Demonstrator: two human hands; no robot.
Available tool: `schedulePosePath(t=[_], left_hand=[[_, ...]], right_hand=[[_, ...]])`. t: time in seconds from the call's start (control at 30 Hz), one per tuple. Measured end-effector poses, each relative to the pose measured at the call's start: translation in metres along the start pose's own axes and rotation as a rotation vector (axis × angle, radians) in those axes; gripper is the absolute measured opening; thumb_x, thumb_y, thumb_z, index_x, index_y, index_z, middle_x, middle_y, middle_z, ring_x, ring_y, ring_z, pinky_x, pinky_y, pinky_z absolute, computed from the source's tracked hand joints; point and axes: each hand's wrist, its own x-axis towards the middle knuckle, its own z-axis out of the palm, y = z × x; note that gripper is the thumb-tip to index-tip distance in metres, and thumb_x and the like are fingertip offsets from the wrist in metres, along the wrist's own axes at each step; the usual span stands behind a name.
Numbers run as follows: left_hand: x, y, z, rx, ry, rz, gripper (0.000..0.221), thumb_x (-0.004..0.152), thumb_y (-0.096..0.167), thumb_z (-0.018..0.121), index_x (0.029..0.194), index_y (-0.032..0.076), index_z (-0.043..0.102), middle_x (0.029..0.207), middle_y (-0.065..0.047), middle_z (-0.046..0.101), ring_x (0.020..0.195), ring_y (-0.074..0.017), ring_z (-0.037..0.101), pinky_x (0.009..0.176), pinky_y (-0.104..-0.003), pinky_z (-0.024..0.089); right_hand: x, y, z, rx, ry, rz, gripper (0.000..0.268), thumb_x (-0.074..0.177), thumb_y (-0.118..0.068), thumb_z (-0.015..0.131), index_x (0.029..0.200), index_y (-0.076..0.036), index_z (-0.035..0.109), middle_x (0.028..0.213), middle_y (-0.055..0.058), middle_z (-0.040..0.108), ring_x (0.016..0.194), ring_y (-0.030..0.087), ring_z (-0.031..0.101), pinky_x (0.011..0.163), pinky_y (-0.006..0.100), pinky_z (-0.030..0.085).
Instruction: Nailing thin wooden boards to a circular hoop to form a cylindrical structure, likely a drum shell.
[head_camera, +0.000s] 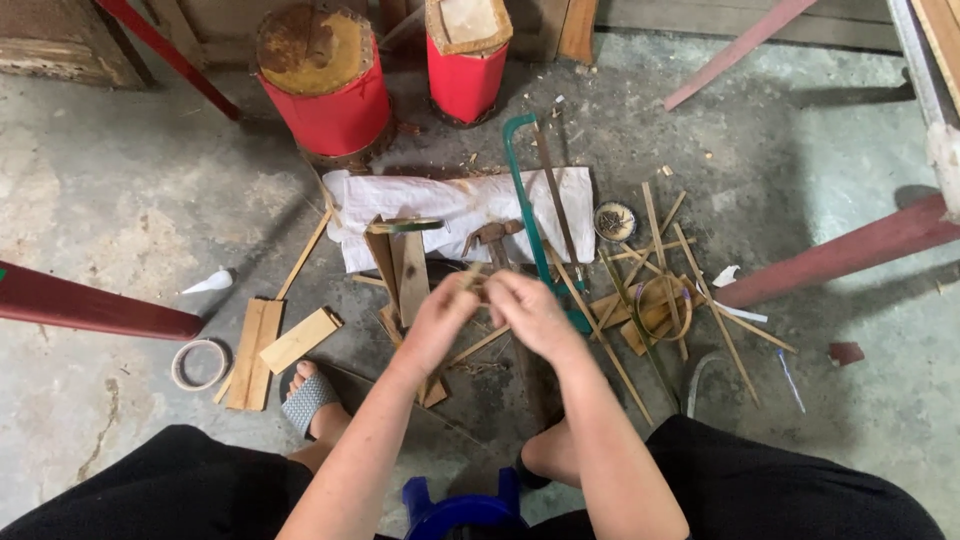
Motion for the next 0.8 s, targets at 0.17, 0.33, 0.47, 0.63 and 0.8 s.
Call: schedulePosePath(t=[0.17,0.33,0.47,0.63,0.8], left_hand=[[0.016,-0.043,-0.021,-0.393,0.070,-0.145,0.071,0.100,0.060,0.032,0.145,0.010,0.056,0.118,-0.012,0.070,0.099,-0.0186,0.065,0.089,-0.033,0.055],[0.024,-0.050,-0.023,-0.555,0.043,-0.213,0.093,0.093,0.079,0.023,0.146,0.011,0.055,0.113,-0.012,0.073,0.095,-0.0185,0.069,0.087,-0.035,0.058],[0.029,-0.052,-0.030,-0.618,0.051,-0.203,0.091,0.096,0.076,0.024,0.143,0.005,0.058,0.115,-0.015,0.073,0.100,-0.0217,0.071,0.095,-0.039,0.058],[0.031,-0.048,-0.038,-0.669,0.070,-0.177,0.089,0.098,0.073,0.025,0.144,0.004,0.057,0.113,-0.014,0.072,0.097,-0.0202,0.071,0.091,-0.036,0.060],[0.033,-0.053,-0.044,-0.623,0.035,-0.034,0.087,0.101,0.071,0.024,0.143,0.001,0.057,0.106,-0.013,0.070,0.092,-0.0198,0.067,0.090,-0.036,0.058]], right_hand=[[0.031,0.103,-0.016,-0.078,0.165,0.258,0.046,0.100,-0.038,0.064,0.126,-0.001,0.063,0.101,0.025,0.073,0.096,0.037,0.070,0.087,0.049,0.056],[0.052,0.193,0.017,-0.363,0.077,0.521,0.079,0.095,-0.038,0.063,0.156,0.002,0.032,0.157,0.033,0.034,0.144,0.047,0.040,0.118,0.058,0.037],[0.070,0.243,0.021,-0.412,0.135,0.545,0.072,0.091,-0.037,0.071,0.145,0.004,0.047,0.141,0.031,0.054,0.134,0.044,0.053,0.114,0.055,0.041],[0.076,0.260,0.018,-0.307,0.098,0.617,0.068,0.073,-0.040,0.084,0.130,-0.007,0.066,0.127,0.020,0.067,0.122,0.037,0.063,0.101,0.051,0.052],[0.051,0.147,0.016,0.113,0.368,0.421,0.018,0.083,-0.015,0.070,0.097,-0.006,0.063,0.061,0.016,0.067,0.053,0.020,0.067,0.058,0.030,0.054]])
